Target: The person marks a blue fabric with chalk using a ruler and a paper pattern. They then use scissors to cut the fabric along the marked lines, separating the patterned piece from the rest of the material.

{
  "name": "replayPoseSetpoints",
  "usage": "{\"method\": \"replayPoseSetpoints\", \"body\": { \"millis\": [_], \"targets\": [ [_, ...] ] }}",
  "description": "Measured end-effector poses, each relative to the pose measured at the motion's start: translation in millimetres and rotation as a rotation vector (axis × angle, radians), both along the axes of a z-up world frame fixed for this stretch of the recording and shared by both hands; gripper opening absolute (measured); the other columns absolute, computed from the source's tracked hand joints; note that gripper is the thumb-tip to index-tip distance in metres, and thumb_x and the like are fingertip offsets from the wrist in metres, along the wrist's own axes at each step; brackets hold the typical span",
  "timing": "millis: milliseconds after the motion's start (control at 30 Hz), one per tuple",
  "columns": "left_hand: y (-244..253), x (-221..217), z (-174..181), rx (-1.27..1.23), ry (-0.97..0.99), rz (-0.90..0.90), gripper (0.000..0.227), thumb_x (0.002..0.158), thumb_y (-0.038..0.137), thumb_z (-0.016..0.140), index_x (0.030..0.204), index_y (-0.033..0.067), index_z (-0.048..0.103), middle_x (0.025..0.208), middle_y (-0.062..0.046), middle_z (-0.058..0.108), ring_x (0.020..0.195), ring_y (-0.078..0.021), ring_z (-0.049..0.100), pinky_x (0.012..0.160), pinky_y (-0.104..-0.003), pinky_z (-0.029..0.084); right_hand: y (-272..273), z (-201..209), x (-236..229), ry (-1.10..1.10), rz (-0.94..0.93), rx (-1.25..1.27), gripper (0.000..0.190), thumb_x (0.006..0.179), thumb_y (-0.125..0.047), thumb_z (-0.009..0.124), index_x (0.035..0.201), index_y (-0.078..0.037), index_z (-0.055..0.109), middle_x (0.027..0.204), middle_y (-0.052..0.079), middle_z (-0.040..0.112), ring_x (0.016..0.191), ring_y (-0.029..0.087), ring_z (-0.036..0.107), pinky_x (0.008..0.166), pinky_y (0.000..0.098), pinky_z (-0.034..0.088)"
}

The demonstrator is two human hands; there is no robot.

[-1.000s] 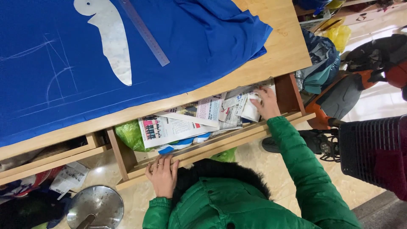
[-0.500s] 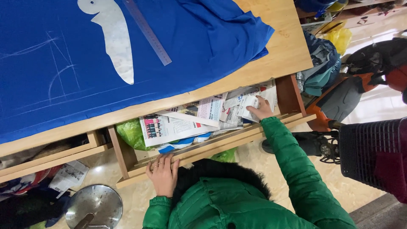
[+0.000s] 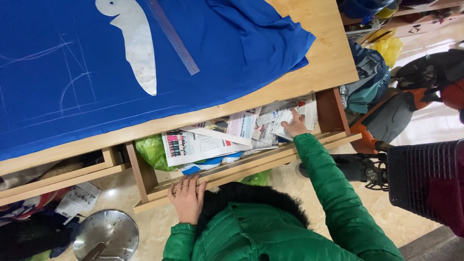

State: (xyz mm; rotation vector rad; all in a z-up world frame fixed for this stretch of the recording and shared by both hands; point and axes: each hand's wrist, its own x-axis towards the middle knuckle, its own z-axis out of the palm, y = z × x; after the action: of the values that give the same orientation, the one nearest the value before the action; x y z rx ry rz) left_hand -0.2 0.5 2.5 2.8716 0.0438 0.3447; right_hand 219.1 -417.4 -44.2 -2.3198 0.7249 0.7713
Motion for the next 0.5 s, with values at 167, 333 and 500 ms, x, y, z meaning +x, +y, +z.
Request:
{"method": "replayPoseSetpoints", "body": {
  "millis": [167,333,500],
  "targets": [
    [-1,1,1,0.0,-0.005,0.009,0.033,0.099,0.05,0.056,0.112,0.025,0.072,0.108,0.006,0.074,0.113,-0.0168,0.065,0.104,-0.042,0.035,-4,-5,1,0.061,0.089,-0.067,0.098,0.077,-0.068,0.047,0.163,-0.044,0.005,0.17,0.022,-0.004,0.144,0.051,0.036,0.118,0.0613,0.028],
    [-1,0,2,-0.01,0.0,0.016,0.033,0.1,0.05,0.055,0.112,0.0238,0.072,0.109,0.005,0.075,0.115,-0.0171,0.065,0.107,-0.044,0.034,-12,-48,10,0.106,0.231,-0.26,0.111,0.069,-0.091,0.042,0.163,-0.046,0.003,0.17,0.022,0.002,0.139,0.067,0.027,0.111,0.071,0.033],
    [17,-13,-4,-0.04,0.079,-0.211,0.082,0.082,0.068,0.069,0.148,0.0233,0.049,0.158,-0.002,0.047,0.149,-0.0242,0.038,0.116,-0.049,0.027,-1,-17,13,0.121,0.159,-0.156,0.117,0.066,-0.087,0.049,0.164,-0.04,0.006,0.17,0.02,-0.01,0.139,0.065,0.031,0.114,0.0665,0.036]
  ]
}}
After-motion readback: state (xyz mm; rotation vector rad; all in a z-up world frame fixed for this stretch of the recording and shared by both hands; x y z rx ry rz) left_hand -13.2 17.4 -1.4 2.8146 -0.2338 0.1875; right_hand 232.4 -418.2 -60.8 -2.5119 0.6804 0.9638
